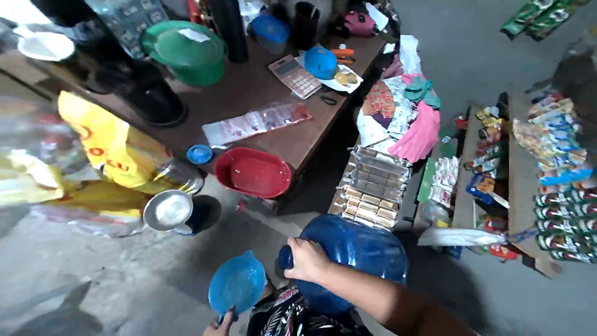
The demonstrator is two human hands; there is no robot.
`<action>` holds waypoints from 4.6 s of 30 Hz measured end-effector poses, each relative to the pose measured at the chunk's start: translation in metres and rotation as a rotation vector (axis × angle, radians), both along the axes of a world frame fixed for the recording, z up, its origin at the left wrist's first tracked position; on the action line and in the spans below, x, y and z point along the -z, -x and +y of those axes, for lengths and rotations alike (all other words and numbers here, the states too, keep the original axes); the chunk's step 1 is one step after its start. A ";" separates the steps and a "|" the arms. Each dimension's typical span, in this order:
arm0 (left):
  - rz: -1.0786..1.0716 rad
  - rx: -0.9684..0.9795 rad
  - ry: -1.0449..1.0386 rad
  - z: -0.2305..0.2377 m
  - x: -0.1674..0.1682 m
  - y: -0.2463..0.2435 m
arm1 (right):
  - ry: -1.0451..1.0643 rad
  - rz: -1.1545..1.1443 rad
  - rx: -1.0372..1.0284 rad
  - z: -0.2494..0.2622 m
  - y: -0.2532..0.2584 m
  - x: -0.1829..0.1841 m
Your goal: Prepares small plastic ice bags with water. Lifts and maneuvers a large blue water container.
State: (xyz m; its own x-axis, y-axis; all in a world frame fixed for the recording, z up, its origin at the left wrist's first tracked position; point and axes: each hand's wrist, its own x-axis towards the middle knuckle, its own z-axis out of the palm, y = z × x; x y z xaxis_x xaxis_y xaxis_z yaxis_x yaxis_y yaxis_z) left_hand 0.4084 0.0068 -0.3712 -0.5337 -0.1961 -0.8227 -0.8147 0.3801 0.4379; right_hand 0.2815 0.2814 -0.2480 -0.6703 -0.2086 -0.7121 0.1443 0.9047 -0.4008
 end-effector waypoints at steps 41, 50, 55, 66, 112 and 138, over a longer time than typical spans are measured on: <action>-0.056 0.237 -0.154 -0.037 0.231 0.065 | -0.657 -0.538 -0.467 -0.201 0.045 0.279; -0.069 0.280 -0.130 -0.034 0.267 0.055 | -0.708 -0.587 -0.462 -0.215 0.037 0.301; -0.059 0.297 -0.158 -0.036 0.286 0.048 | -0.748 -0.617 -0.472 -0.217 0.037 0.323; -0.068 0.212 -0.282 -0.037 0.326 0.053 | -0.836 -0.700 -0.559 -0.218 0.042 0.364; 0.181 0.137 -0.409 -0.035 0.139 0.052 | -0.406 -0.211 -0.320 -0.132 0.031 0.079; 0.155 -0.226 -0.222 0.066 -0.077 -0.006 | 0.189 0.832 0.486 0.266 -0.213 -0.065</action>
